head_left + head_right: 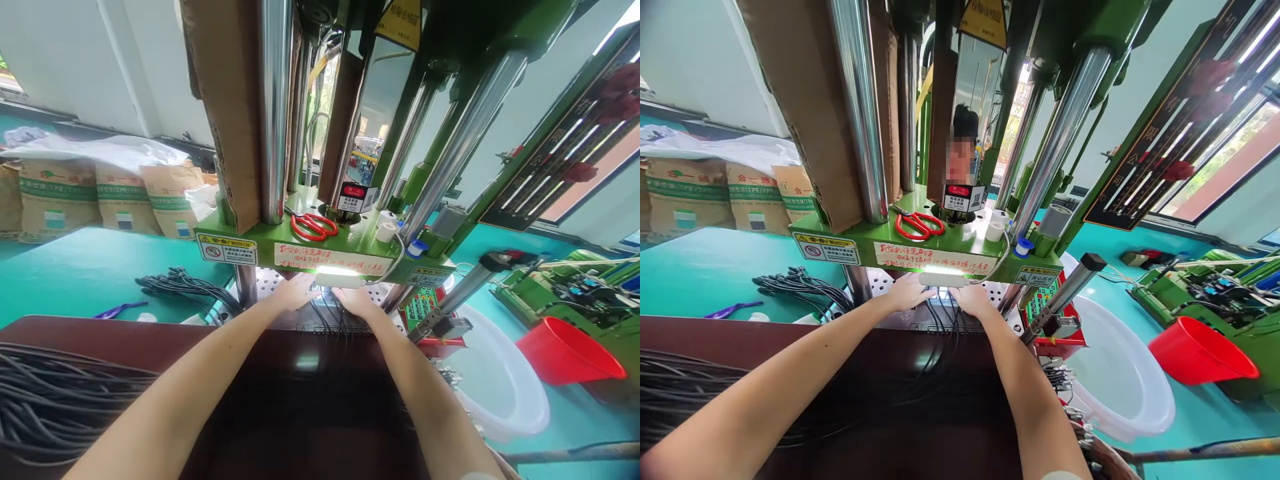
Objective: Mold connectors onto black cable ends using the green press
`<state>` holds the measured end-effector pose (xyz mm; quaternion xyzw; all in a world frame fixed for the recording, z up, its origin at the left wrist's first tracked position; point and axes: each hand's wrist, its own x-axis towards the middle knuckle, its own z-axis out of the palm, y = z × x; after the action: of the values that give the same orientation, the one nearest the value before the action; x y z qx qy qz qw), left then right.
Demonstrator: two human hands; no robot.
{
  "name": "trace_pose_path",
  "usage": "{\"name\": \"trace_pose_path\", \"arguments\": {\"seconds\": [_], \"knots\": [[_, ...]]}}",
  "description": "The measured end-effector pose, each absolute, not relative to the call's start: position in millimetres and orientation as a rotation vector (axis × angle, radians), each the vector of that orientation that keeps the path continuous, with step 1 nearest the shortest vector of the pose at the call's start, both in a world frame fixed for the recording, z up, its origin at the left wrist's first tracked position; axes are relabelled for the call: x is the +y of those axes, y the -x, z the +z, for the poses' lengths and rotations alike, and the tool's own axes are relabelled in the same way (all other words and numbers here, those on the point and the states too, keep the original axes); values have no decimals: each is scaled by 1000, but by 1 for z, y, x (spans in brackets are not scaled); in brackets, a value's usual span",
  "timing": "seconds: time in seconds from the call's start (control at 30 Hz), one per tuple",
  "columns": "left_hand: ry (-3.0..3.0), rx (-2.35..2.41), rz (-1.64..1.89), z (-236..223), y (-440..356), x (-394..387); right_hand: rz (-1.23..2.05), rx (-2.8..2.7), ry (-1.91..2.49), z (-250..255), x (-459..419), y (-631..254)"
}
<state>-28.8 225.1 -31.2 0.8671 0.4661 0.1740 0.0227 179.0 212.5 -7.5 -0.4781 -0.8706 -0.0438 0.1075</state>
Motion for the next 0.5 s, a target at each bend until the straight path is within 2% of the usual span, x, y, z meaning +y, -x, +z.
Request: {"name": "trace_pose_path", "arguments": {"seconds": [0.23, 0.5], "knots": [[-2629, 1459, 555, -39, 40, 230, -88, -2522, 1374, -7, 214, -186], [-2553, 1569, 528, -27, 27, 228, -37, -2377, 1367, -5, 226, -176]]}}
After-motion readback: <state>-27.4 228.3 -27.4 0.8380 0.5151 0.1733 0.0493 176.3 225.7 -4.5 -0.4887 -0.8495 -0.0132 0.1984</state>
